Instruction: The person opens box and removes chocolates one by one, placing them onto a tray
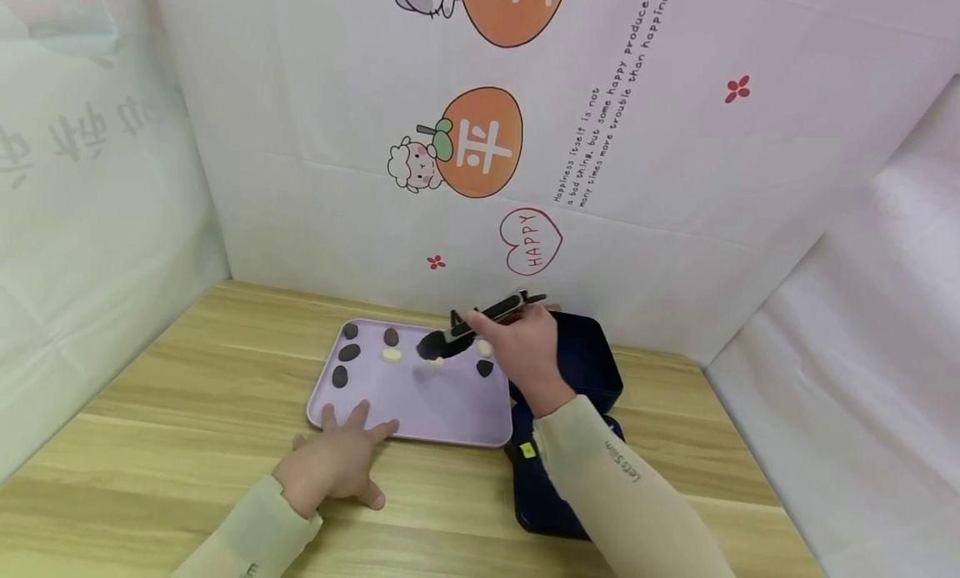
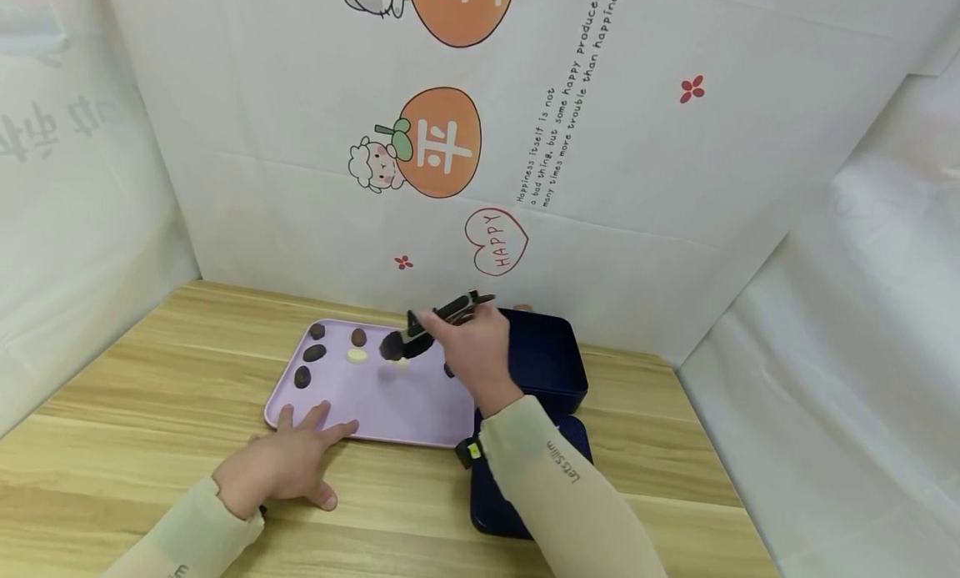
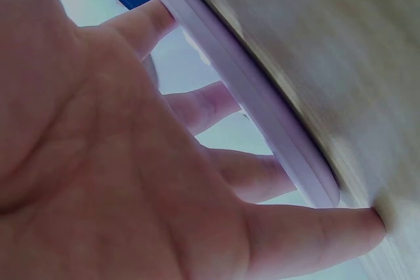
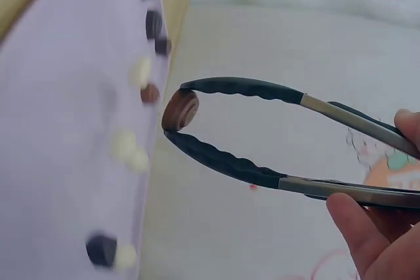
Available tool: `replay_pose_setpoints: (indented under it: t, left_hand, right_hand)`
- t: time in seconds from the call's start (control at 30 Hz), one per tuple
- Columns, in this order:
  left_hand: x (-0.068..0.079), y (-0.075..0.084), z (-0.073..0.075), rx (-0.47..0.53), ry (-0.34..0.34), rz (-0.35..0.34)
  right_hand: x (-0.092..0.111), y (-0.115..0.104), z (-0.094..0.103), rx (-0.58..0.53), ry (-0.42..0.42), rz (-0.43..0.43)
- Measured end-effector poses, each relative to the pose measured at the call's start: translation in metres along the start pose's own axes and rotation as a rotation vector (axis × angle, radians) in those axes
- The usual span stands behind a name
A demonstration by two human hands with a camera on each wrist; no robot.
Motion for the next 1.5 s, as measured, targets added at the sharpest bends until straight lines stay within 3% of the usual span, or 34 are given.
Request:
replay_pose_setpoints:
  t: [0.3,0.63,0.77,1.3,1.5]
  left_hand:
    - [-0.001,0.001,0.001,-0.003,0.001,0.009]
    - [-0.002,0.0,0.001,-0.01,0.0,0.017]
    - [-0.001,0.001,0.002,-0.011,-0.008,0.02]
    - [-0.002,0.0,0.001,-0.004,-0.01,0.019]
    - [-0.001,0.001,0.002,0.0,-0.013,0.014]
  right_hand:
    - [0.02,-0.014,-0.044,0.016,-0.111,-0.025]
    - [0.028,-0.013,-0.062,0.026,-0.108,0.114]
    - [0.029,-0.012,-0.065,0.035,-0.106,0.144]
    - [0.033,-0.012,-0.064,0.026,-0.107,0.116]
    - [0.023,-0.005,-0.042,-0.076,-0.02,0.069]
Point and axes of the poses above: each hand's wrist, its own x-axis away from the middle knuckle, its own z-axis out of the back of the hand, y = z × x, the point moved 2 cm from there along -x, towards the middle knuckle, and after that the axes turned 3 degrees about -z, right-handed, at the moved point
